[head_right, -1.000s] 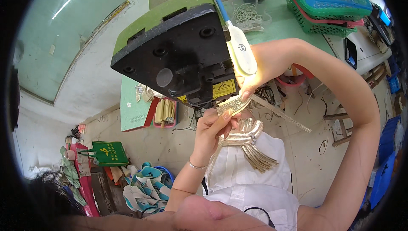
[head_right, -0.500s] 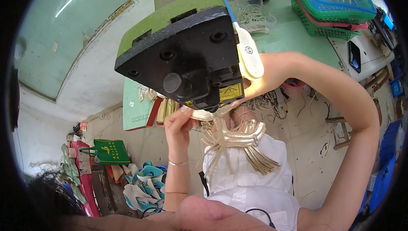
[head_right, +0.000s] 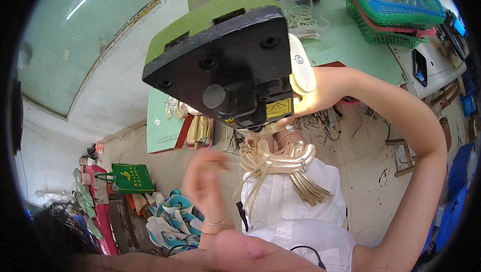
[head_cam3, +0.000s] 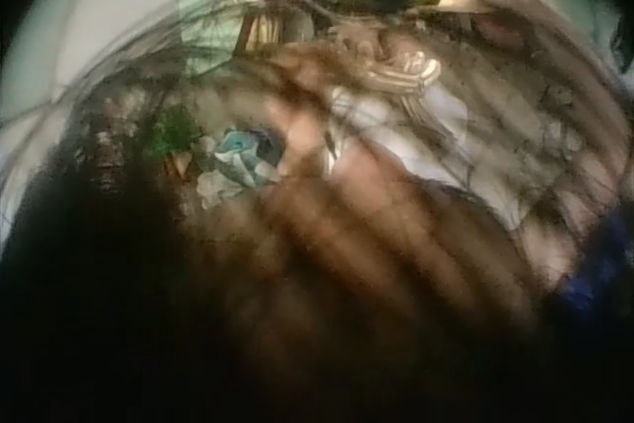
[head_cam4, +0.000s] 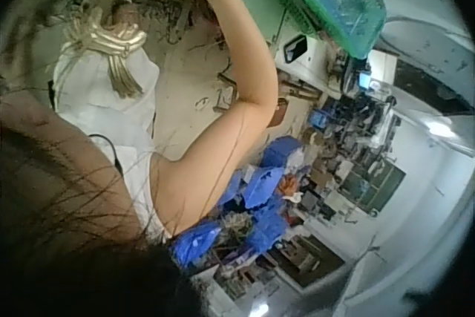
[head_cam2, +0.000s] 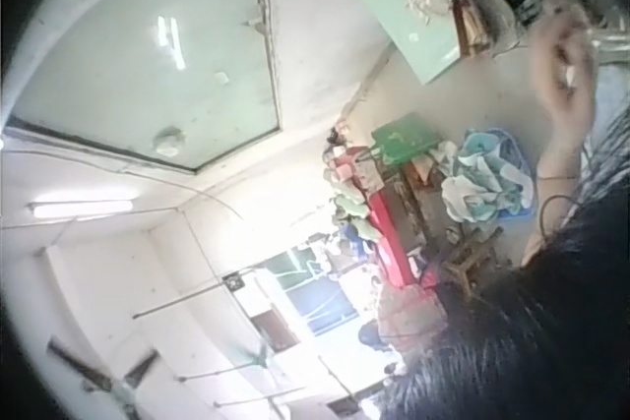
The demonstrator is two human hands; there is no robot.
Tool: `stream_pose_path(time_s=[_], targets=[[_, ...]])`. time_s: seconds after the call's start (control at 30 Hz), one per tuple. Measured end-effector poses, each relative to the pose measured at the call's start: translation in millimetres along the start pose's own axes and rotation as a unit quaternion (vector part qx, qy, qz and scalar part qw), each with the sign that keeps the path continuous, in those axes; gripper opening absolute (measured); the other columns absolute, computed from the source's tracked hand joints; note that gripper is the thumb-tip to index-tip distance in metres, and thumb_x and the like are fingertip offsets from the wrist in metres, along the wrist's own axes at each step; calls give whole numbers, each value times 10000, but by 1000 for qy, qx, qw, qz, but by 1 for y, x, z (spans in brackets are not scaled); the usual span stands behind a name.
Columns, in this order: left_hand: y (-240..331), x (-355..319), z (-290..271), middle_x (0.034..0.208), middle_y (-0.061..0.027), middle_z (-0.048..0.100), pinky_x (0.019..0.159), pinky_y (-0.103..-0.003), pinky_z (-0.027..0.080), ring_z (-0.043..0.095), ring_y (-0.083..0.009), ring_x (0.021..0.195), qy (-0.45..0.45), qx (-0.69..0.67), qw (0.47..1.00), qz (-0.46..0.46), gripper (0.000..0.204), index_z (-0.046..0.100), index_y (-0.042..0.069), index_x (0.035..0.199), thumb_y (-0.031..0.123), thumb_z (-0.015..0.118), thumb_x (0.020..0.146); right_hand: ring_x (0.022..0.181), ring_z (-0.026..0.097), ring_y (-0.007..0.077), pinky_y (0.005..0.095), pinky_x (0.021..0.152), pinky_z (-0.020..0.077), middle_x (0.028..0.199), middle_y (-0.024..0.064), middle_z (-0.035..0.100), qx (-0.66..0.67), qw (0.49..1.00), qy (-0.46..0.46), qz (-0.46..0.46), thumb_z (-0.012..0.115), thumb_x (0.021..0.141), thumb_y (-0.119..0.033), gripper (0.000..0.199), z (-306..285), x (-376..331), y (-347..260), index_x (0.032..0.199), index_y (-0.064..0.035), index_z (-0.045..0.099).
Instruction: The person repeatedly feeds beige cords into a green industrial machine to process the ends. They handle the cords one by one, aligning them under the machine's head, operating the mechanism, and then moving the processed items aside.
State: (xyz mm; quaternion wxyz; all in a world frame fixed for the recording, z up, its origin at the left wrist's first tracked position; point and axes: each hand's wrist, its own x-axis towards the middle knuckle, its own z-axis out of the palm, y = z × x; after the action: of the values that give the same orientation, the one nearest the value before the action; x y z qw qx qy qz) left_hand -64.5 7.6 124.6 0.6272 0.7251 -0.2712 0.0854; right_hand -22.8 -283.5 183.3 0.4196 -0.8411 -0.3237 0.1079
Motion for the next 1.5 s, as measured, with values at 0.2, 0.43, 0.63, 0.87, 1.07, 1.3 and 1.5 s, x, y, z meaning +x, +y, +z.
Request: stream_pose_path(time_s=[0.2,0.43,0.63,0.87,1.07,1.3,1.5], targets=[[-37,10,75,946,-107,654,729,-235,459,607,-134,839,-188,-242,919,-247,263,613,-66,1028,161,547,913,890,599,238,311,789,477,1021,84,636,-51,997,28,49,688,787,-315,364,21,8,-15,1054,-76,630],[-36,6,74,866,-99,663,709,-219,471,612,-117,794,-88,-284,923,-245,244,622,-71,1007,143,538,924,910,584,261,323,786,477,1107,126,571,-85,991,54,91,680,782,-309,405,27,0,-12,1095,-66,590],[-46,-1,49,780,-55,642,640,-207,422,562,-84,693,-18,-227,947,-227,202,625,-33,892,141,528,927,841,587,244,317,742,479,1012,112,588,-86,985,104,110,653,801,-300,357,36,-5,-13,1055,-55,603],[-75,-15,22,687,9,567,550,-180,346,469,-59,581,-28,-305,889,-339,266,616,15,895,248,497,943,614,581,231,308,564,469,697,75,603,-138,963,224,-62,626,831,-264,244,108,-11,13,781,-27,666],[-42,-23,42,776,-34,623,532,-202,390,571,-79,640,-348,-245,852,-304,247,632,2,982,200,490,941,576,567,249,319,557,447,607,88,570,16,954,295,-54,556,865,-172,211,137,-14,5,782,-8,661],[-29,8,50,721,-53,626,498,-176,423,570,-57,577,-209,-118,952,-192,148,664,-11,867,122,602,880,492,388,75,263,480,350,527,-18,394,275,897,116,327,443,946,-358,420,88,-37,-18,801,-9,626],[-35,14,73,649,-50,612,484,-173,433,555,-62,536,-92,-229,932,-266,201,654,-46,806,130,601,886,504,343,44,207,470,304,588,-46,364,366,856,194,309,417,965,-391,400,73,-60,-14,891,-27,565]])
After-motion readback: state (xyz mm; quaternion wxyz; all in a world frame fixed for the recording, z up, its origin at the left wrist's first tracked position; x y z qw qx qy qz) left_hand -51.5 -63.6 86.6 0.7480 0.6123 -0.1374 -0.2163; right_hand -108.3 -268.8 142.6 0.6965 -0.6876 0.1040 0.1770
